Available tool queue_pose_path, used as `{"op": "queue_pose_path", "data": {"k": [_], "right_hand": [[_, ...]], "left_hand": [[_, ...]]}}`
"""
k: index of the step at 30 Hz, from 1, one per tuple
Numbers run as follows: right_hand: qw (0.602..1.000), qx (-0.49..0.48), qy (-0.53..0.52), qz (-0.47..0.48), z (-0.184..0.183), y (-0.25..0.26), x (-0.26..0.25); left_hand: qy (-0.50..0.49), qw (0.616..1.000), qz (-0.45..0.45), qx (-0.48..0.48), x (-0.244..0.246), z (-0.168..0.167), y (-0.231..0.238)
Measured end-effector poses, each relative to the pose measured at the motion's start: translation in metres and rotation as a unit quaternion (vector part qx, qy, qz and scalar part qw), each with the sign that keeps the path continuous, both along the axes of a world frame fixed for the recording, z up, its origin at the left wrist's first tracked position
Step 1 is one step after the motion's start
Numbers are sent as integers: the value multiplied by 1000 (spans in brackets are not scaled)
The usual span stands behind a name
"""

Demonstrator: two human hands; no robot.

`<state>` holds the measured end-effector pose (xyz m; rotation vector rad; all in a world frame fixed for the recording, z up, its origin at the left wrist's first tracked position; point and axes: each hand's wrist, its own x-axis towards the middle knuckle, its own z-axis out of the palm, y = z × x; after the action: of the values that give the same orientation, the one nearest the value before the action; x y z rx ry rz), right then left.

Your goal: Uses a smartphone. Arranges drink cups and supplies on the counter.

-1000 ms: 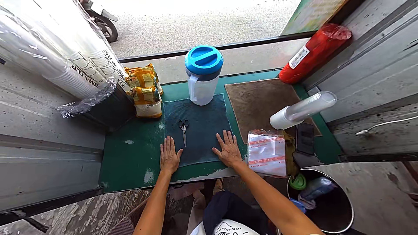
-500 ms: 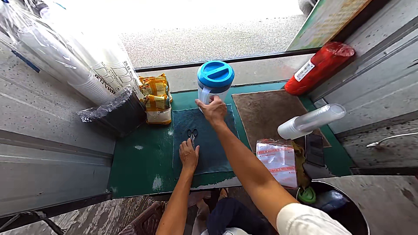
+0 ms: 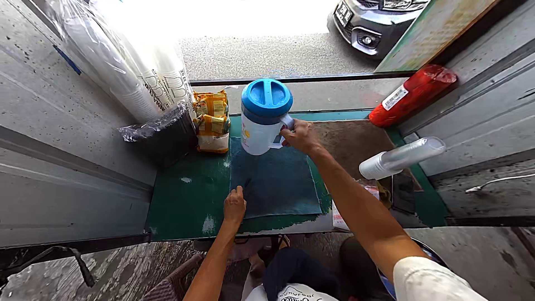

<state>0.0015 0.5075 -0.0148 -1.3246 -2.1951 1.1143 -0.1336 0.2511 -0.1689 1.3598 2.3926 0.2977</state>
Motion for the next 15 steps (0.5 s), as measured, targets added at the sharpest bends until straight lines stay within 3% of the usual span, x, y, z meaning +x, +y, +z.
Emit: {"op": "queue_pose_path", "data": {"k": [2, 4, 7, 9, 12, 15], "right_hand": [[999, -39, 1, 23, -19, 5, -4], [999, -5, -23, 33, -28, 6, -9], [996, 23, -78, 40, -26, 9, -11], [998, 14, -57, 15, -27, 3, -4], [996, 41, -46, -70, -65, -45, 23], [978, 23, -205, 22, -125, -124, 70]], "left_hand": [[17, 999, 16, 33, -2, -5, -31], [8, 997, 55, 51, -6, -6, -51], [-37, 993, 114, -2, -8, 1, -61], [-14, 993, 115, 31, -6, 1, -60], [5, 989, 9, 147, 5, -5, -58], [-18, 985, -146, 95, 22, -12, -74]]}}
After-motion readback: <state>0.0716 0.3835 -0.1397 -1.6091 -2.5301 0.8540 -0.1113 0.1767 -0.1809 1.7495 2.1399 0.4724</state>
